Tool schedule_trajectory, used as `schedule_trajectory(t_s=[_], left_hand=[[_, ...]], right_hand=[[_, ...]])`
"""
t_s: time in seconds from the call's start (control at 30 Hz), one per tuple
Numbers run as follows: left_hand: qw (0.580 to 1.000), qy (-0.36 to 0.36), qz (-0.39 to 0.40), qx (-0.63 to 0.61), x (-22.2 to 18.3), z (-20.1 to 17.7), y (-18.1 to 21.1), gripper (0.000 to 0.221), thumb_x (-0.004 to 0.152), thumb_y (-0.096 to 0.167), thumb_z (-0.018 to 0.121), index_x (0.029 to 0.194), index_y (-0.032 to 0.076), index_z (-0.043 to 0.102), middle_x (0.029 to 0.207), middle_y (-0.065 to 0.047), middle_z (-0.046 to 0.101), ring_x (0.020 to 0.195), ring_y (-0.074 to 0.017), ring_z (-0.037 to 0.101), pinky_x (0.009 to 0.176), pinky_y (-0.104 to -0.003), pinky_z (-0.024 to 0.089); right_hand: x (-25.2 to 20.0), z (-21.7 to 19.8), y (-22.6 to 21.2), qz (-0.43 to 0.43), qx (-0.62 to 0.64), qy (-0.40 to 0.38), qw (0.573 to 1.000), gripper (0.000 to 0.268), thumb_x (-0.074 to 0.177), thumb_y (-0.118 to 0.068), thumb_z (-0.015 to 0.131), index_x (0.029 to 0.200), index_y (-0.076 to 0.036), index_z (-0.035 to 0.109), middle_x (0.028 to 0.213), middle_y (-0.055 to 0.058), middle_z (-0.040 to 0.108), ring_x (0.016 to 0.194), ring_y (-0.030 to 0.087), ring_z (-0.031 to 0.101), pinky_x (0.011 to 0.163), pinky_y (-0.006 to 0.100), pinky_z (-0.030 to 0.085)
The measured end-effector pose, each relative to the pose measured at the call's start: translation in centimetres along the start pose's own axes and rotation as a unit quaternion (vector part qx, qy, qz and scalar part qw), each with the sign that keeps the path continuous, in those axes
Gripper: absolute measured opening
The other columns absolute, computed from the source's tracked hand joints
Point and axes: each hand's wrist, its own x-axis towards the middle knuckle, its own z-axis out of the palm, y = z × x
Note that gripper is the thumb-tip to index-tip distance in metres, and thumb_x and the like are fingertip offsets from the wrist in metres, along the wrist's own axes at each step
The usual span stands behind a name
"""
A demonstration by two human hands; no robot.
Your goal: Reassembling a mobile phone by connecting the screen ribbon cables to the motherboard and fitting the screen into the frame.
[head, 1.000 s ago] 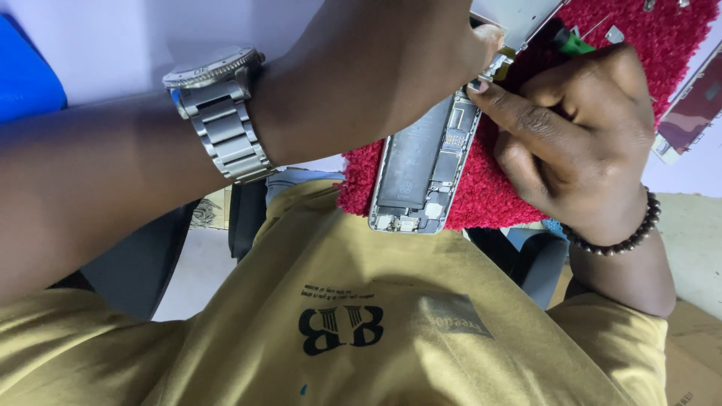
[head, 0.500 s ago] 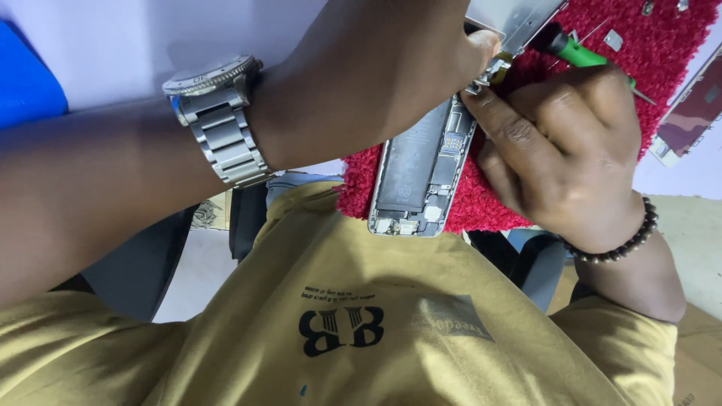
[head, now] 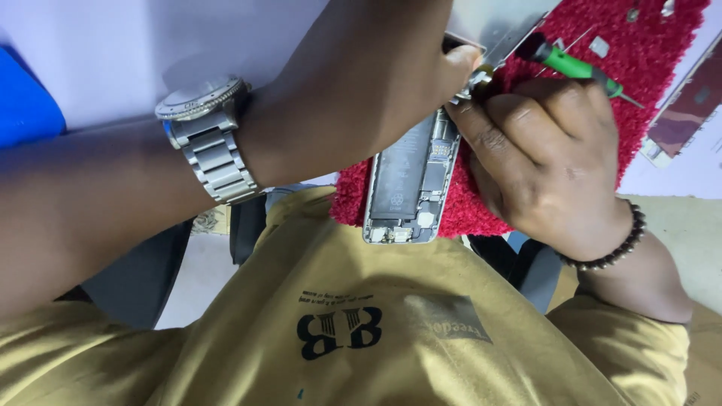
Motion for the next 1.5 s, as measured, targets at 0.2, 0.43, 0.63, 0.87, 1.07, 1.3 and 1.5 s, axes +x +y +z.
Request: schedule_trajectory(t_s=[0.2, 0.43, 0.63, 0.87, 1.07, 1.3, 1.5], left_hand=[[0.999, -0.018, -0.022, -0.029, 0.0, -0.2, 0.2, 0.051, 0.101, 0.010, 0.068, 0.071, 0.016, 0.027, 0.061, 0.003, 0.021, 0.062, -0.0161, 0.016, 0.057, -0.043, 0.016], [1.000, 0.002, -0.011, -0.016, 0.0, -0.3, 0.2, 0.048, 0.102, 0.013, 0.074, 0.077, 0.015, 0.032, 0.062, 0.000, 0.028, 0.057, -0.0185, 0.026, 0.056, -0.044, 0.024], [0.996, -0.055, -0.064, -0.023, 0.2, -0.9, 0.9, 0.057, 0.105, 0.018, 0.072, 0.070, 0.019, 0.027, 0.059, 0.005, 0.021, 0.059, -0.0150, 0.017, 0.058, -0.043, 0.016], [0.996, 0.011, -0.027, 0.080, -0.1, 0.4, -1.1, 0.055, 0.106, 0.033, 0.082, 0.077, 0.011, 0.041, 0.054, -0.007, 0.043, 0.047, -0.0246, 0.040, 0.050, -0.049, 0.034], [0.977, 0.051, 0.047, 0.202, -0.6, 1.7, -2.9, 0.067, 0.118, 0.039, 0.084, 0.073, 0.018, 0.039, 0.053, 0.002, 0.037, 0.050, -0.0155, 0.032, 0.048, -0.043, 0.026], [0.984, 0.060, 0.070, 0.156, -0.9, 0.8, -2.1, 0.063, 0.120, 0.034, 0.092, 0.086, 0.012, 0.044, 0.064, 0.000, 0.037, 0.056, -0.0156, 0.035, 0.053, -0.043, 0.028], [0.964, 0.144, 0.145, 0.171, -1.3, 1.1, -2.2, 0.049, 0.107, 0.029, 0.099, 0.106, 0.002, 0.058, 0.088, -0.013, 0.056, 0.074, -0.0301, 0.052, 0.068, -0.045, 0.043]], right_hand=[[-1.6, 0.3, 0.5, 0.006, 0.065, -0.004, 0.998, 0.032, 0.116, 0.002, 0.072, 0.148, 0.002, 0.077, 0.112, 0.012, 0.069, 0.103, 0.036, 0.059, 0.088, 0.048, 0.045], [-1.1, 0.4, 1.0, -0.008, 0.060, -0.013, 0.998, 0.033, 0.115, -0.001, 0.066, 0.144, 0.001, 0.080, 0.106, 0.012, 0.065, 0.096, 0.035, 0.057, 0.083, 0.048, 0.045], [-1.6, 0.7, 1.6, -0.029, 0.101, 0.020, 0.994, 0.034, 0.115, 0.001, 0.058, 0.139, 0.005, 0.080, 0.103, 0.016, 0.068, 0.094, 0.035, 0.067, 0.085, 0.046, 0.052], [-1.2, 0.9, 1.3, -0.014, 0.141, 0.086, 0.986, 0.032, 0.113, 0.008, 0.054, 0.124, 0.013, 0.083, 0.096, 0.018, 0.066, 0.085, 0.035, 0.063, 0.077, 0.046, 0.049], [-1.6, 1.0, 1.1, -0.020, 0.124, 0.097, 0.987, 0.033, 0.117, 0.005, 0.051, 0.129, 0.015, 0.081, 0.106, 0.023, 0.072, 0.093, 0.037, 0.069, 0.081, 0.047, 0.052], [-1.5, 1.0, 1.2, -0.035, 0.091, 0.089, 0.991, 0.031, 0.118, 0.001, 0.053, 0.132, 0.011, 0.079, 0.109, 0.020, 0.073, 0.095, 0.035, 0.071, 0.082, 0.045, 0.053], [-1.6, 1.0, 0.9, -0.044, 0.062, 0.086, 0.993, 0.032, 0.118, -0.004, 0.054, 0.136, 0.009, 0.078, 0.109, 0.018, 0.073, 0.095, 0.035, 0.069, 0.081, 0.045, 0.054]])
